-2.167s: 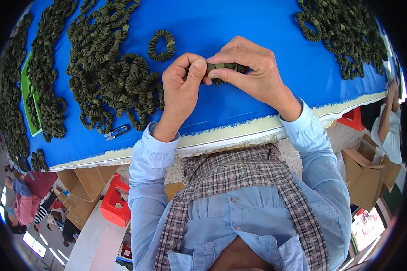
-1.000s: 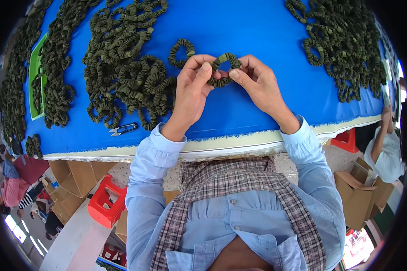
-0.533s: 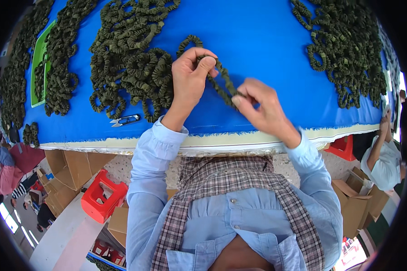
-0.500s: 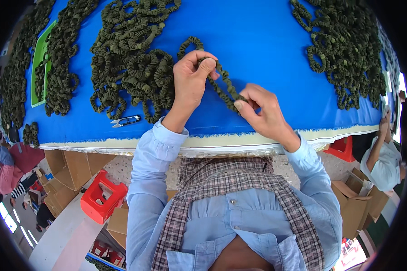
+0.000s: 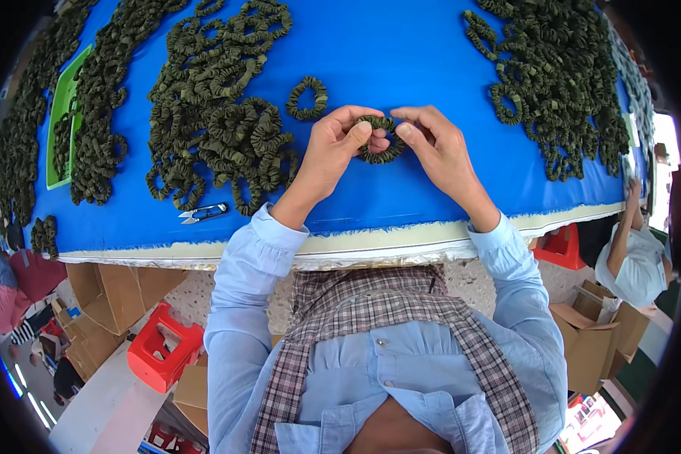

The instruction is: The person repeatedly picks up short segments of green camouflage netting cord from a blue table and twists them into small loops by hand. The person places the finished loops into a pile on the table. A pair of scissors is visible on the table but is not used during the clip.

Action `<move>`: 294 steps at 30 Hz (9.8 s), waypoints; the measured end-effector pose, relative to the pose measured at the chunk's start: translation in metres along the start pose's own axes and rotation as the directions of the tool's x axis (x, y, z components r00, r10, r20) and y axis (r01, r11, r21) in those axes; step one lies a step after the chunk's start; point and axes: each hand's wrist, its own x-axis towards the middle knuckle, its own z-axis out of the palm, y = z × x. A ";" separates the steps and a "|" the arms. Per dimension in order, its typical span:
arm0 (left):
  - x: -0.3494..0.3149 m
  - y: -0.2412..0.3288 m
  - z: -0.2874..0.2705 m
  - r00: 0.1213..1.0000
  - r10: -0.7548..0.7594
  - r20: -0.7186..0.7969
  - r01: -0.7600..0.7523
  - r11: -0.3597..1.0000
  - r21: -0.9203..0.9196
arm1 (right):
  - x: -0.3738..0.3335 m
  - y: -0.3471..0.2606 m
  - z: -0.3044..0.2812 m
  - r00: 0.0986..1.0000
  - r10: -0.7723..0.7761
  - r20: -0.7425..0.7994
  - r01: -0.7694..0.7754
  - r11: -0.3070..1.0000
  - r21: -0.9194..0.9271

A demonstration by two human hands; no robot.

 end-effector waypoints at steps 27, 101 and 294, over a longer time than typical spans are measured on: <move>0.000 -0.004 0.002 0.996 0.079 -0.049 -0.078 0.996 0.031 | 0.002 0.009 0.015 0.956 0.291 -0.024 -0.251 0.862 0.440; -0.002 0.000 0.001 0.862 0.497 -0.097 -0.361 0.738 0.570 | 0.024 -0.010 0.014 0.949 -0.273 0.158 0.279 0.960 -0.018; -0.008 0.008 0.005 0.972 0.195 -0.131 -0.182 0.978 0.104 | 0.001 0.004 -0.003 0.991 0.031 0.128 -0.105 0.774 0.625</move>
